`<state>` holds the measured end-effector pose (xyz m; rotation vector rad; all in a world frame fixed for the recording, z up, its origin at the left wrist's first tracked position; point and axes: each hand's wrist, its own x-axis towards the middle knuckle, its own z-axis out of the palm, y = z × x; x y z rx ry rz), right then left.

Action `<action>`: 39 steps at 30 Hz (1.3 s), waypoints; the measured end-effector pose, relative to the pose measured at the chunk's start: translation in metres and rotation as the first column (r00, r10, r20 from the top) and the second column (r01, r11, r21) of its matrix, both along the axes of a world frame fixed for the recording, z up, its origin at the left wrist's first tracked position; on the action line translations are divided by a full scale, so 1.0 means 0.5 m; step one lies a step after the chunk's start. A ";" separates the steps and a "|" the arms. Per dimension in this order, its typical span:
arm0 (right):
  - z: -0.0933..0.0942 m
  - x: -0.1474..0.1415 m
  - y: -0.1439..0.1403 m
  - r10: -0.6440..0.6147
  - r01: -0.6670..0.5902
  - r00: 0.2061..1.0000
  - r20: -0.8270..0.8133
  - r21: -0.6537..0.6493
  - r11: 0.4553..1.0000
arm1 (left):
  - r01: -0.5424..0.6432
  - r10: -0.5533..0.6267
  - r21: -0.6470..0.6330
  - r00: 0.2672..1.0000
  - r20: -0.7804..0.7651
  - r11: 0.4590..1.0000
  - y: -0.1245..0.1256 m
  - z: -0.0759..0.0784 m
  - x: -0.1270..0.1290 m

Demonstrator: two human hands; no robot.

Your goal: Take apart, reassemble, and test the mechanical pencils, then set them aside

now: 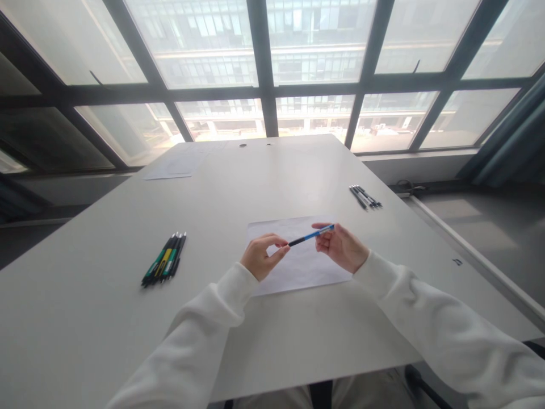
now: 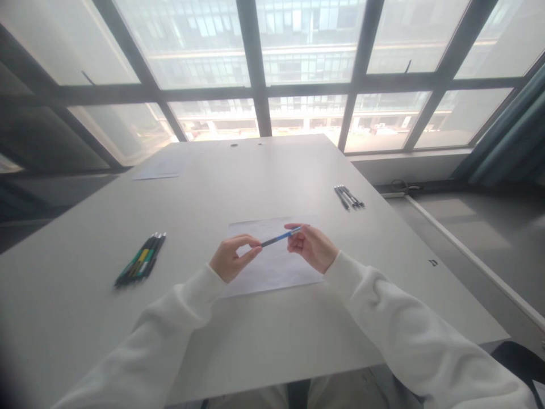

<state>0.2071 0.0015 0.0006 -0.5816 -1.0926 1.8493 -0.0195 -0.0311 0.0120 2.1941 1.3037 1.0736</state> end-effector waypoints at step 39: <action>-0.055 -0.019 0.032 -0.529 0.041 0.602 0.598 0.638 0.769 | -0.050 -0.017 -0.118 0.859 -0.512 0.992 0.016 -0.057 -0.029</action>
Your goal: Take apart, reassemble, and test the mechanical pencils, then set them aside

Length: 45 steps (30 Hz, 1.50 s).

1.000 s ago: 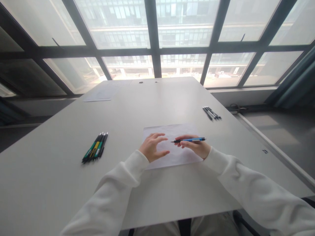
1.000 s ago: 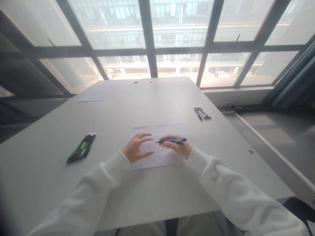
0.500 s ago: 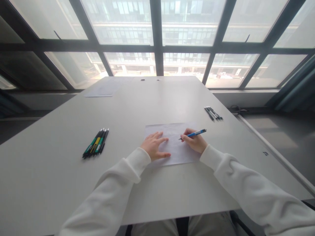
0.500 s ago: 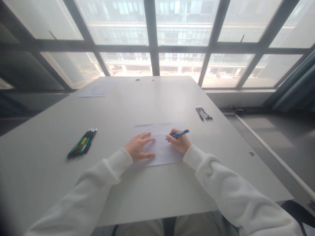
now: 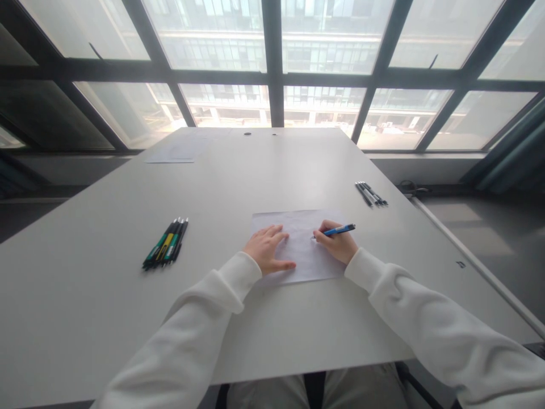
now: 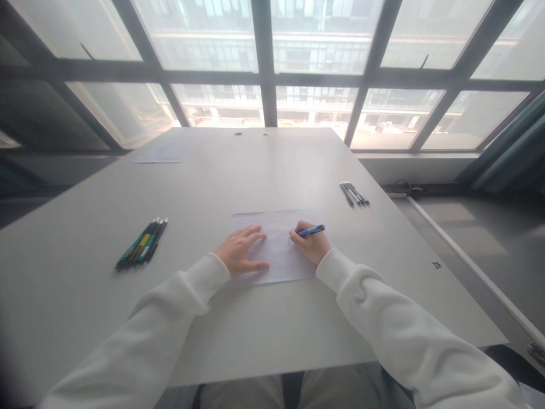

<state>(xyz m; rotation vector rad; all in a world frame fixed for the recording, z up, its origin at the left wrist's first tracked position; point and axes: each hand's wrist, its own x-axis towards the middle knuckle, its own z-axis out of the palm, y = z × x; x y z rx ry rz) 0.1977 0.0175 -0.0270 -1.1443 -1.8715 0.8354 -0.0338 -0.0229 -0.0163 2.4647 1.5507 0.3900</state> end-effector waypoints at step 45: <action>0.031 0.032 -0.003 -0.149 -0.603 0.526 -0.838 -0.491 0.629 | -0.077 0.007 0.165 0.922 0.386 0.983 -0.012 0.047 0.010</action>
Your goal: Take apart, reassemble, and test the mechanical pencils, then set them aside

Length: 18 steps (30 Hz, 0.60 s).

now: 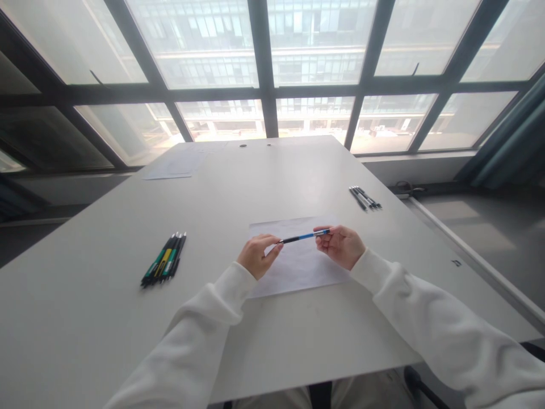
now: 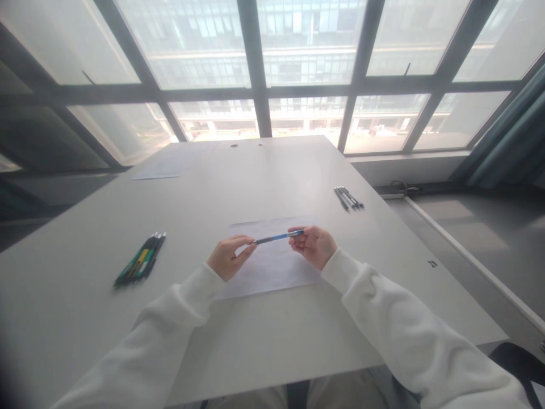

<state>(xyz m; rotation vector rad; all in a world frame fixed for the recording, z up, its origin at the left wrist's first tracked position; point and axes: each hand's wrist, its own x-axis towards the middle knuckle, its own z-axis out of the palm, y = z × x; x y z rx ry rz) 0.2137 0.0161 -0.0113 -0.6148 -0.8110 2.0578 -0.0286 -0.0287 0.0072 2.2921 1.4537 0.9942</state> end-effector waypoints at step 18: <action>0.016 0.007 -0.014 -0.445 -0.468 0.592 0.672 0.736 0.488 | 0.079 -0.071 -0.067 0.992 0.106 0.995 0.002 0.003 -0.013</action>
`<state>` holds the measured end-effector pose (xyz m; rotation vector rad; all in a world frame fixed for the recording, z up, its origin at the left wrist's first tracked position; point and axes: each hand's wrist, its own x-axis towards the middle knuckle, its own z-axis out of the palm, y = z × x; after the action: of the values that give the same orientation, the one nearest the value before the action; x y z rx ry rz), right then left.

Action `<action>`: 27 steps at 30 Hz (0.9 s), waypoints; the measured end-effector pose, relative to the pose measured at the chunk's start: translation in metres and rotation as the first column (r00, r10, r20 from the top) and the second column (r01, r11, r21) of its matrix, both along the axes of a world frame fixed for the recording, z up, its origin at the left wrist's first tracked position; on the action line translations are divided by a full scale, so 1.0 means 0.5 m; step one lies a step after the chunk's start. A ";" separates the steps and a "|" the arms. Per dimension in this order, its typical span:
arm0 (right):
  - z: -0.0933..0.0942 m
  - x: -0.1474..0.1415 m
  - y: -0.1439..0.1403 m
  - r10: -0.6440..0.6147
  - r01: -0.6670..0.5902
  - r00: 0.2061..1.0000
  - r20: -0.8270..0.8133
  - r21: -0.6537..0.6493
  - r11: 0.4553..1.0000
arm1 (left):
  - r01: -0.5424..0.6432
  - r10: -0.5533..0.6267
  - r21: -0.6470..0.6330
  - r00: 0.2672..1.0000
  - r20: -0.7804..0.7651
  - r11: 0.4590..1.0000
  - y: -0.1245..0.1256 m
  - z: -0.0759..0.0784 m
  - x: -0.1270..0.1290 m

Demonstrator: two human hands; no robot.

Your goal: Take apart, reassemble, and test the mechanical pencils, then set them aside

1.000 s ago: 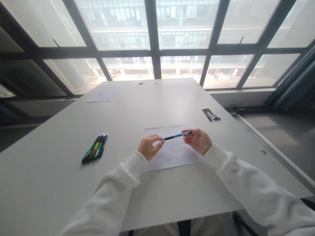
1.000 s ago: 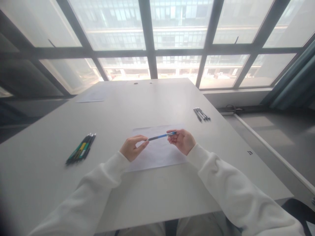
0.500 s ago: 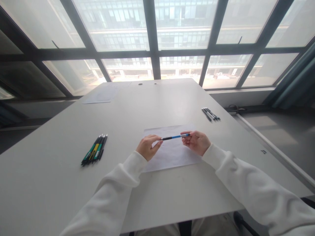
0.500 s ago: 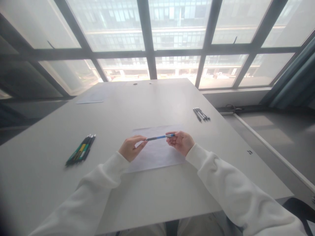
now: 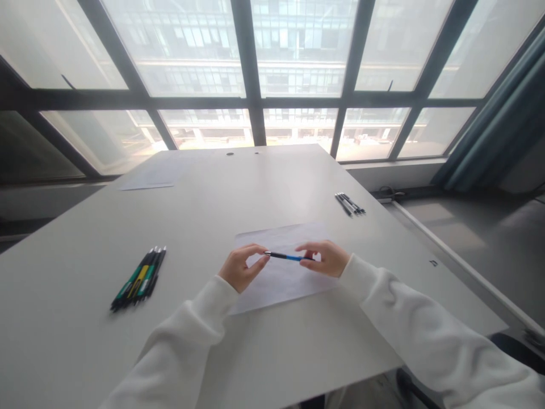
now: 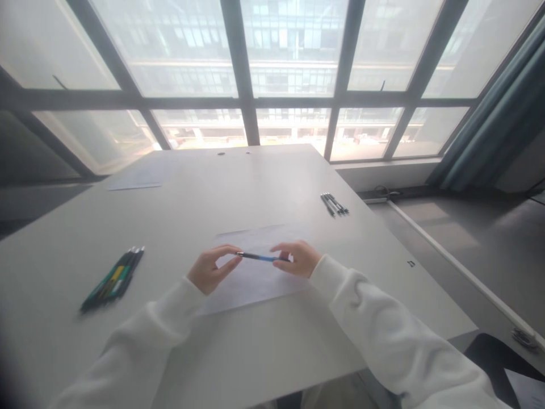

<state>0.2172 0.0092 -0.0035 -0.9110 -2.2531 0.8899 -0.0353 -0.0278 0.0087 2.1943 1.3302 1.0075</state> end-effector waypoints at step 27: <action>-0.018 0.163 0.271 -0.835 0.569 0.410 0.366 0.613 0.548 | -0.098 0.105 0.042 0.960 -0.261 0.994 0.030 -0.053 -0.024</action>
<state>0.2985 0.1448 -0.0127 -1.9793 -1.9862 -0.3677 -0.0472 -0.0129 -0.0179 2.3673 1.5669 0.7942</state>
